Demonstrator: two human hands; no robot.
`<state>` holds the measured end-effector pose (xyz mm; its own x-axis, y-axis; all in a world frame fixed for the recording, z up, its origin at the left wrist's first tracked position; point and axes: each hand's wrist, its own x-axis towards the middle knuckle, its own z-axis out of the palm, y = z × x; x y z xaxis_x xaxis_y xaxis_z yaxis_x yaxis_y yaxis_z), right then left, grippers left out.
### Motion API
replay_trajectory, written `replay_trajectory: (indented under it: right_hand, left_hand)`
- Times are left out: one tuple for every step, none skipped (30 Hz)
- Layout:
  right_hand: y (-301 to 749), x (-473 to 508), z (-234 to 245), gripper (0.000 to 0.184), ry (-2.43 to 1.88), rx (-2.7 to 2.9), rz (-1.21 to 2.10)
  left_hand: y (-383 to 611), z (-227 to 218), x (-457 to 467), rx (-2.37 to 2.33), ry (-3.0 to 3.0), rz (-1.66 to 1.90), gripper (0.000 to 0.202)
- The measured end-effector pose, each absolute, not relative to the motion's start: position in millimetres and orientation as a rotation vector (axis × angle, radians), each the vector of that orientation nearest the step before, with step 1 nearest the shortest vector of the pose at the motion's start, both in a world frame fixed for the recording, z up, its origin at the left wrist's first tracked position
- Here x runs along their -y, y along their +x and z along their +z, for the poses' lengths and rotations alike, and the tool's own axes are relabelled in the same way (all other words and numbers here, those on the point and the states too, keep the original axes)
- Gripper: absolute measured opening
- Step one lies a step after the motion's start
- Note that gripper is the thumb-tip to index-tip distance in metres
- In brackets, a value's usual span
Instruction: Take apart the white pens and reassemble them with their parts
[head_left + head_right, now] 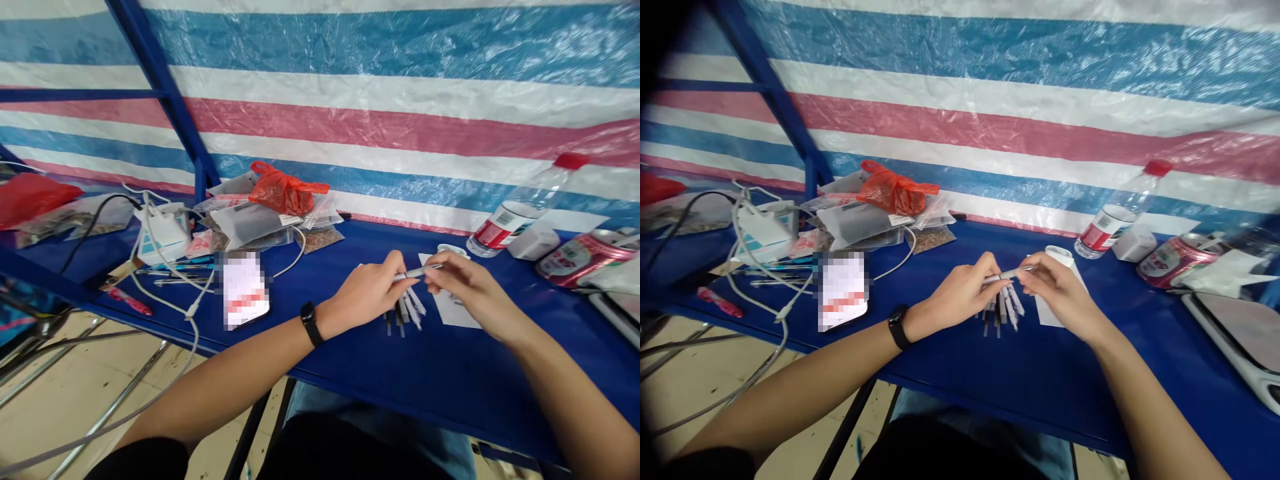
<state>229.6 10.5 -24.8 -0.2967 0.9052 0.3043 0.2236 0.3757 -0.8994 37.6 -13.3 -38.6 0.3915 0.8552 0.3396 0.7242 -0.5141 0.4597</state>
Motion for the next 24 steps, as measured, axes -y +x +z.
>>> replay_trajectory:
  right_hand:
    - [229.6,-9.8,-23.7,0.059,-0.98,1.756,0.989]
    - [229.6,-9.4,-23.5,0.058,-0.977,1.775,0.989]
    - [229.6,-9.2,-24.3,0.058,-0.985,1.801,0.979]
    - [229.7,-9.3,-26.0,0.062,-1.0,1.82,0.969]
    - [229.8,-9.7,-28.6,0.067,-1.018,1.825,0.972]
    - [229.9,-10.2,-31.5,0.071,-1.037,1.813,0.993]
    - [229.9,-10.9,-34.5,0.073,-1.052,1.79,1.027]
    - [229.9,-11.5,-37.2,0.074,-1.063,1.766,1.062]
    - [230.0,-12.0,-39.2,0.074,-1.065,1.75,1.084]
    - [230.0,-12.3,-40.3,0.072,-1.059,1.749,1.088]
    - [230.0,-12.4,-40.6,0.069,-1.046,1.759,1.077]
    - [229.9,-12.2,-40.0,0.066,-1.029,1.777,1.055]
    - [229.7,-11.7,-39.0,0.064,-1.012,1.798,1.031]
    - [229.2,-11.1,-37.7,0.063,-0.998,1.818,1.008]
    - [228.4,-10.3,-36.5,0.063,-0.991,1.835,0.99]
    - [227.3,-9.6,-35.7,0.064,-0.989,1.841,0.975]
    - [226.1,-8.9,-35.4,0.066,-0.99,1.838,0.962]
    - [224.9,-8.5,-35.7,0.069,-0.992,1.828,0.952]
    - [223.9,-8.4,-36.5,0.07,-0.996,1.816,0.952]
    - [223.4,-8.8,-37.6,0.071,-1.007,1.802,0.958]
    - [223.8,-9.7,-38.8,0.072,-1.023,1.784,0.967]
    - [225.1,-11.3,-39.7,0.072,-1.045,1.759,0.971]
    - [227.3,-13.5,-40.4,0.071,-1.069,1.721,0.963]
    - [230.5,-16.2,-40.5,0.07,-1.094,1.666,0.944]
  left_hand:
    - [37.4,-39.1,12.5,-1.4,2.41,0.813,0.025]
    - [37.5,-39.8,11.9,-1.406,2.424,0.815,0.026]
    - [38.1,-40.7,11.6,-1.411,2.455,0.807,0.026]
    - [39.0,-41.5,11.6,-1.417,2.5,0.792,0.027]
    - [40.0,-42.2,11.9,-1.42,2.553,0.77,0.027]
    - [41.0,-42.7,12.4,-1.425,2.609,0.742,0.027]
    - [41.8,-42.8,13.0,-1.439,2.664,0.712,0.028]
    - [42.2,-42.6,13.4,-1.459,2.713,0.681,0.03]
    - [42.2,-42.2,13.8,-1.481,2.753,0.654,0.031]
    - [42.0,-41.7,13.9,-1.5,2.778,0.639,0.032]
    - [41.7,-41.2,13.8,-1.513,2.786,0.636,0.031]
    - [41.3,-40.9,13.6,-1.519,2.778,0.643,0.03]
    - [41.3,-41.0,13.2,-1.521,2.762,0.649,0.029]
    - [41.7,-41.2,12.9,-1.527,2.742,0.65,0.028]
    - [42.7,-41.6,12.8,-1.537,2.729,0.644,0.029]
    - [44.4,-41.7,13.1,-1.551,2.73,0.625,0.029]
    - [46.5,-41.2,14.1,-1.568,2.748,0.594,0.03]
    - [48.8,-39.7,16.0,-1.587,2.772,0.55,0.031]
    - [50.9,-36.8,18.9,-1.606,2.793,0.491,0.031]
    - [52.1,-32.5,22.9,-1.625,2.807,0.424,0.031]
    - [51.6,-26.8,28.0,-1.656,2.802,0.356,0.031]
    - [48.9,-20.0,34.1,-1.693,2.777,0.295,0.031]
    - [43.4,-12.8,40.8,-1.764,2.735,0.278,0.034]
    - [34.8,-5.8,47.8,-1.896,2.658,0.311,0.043]
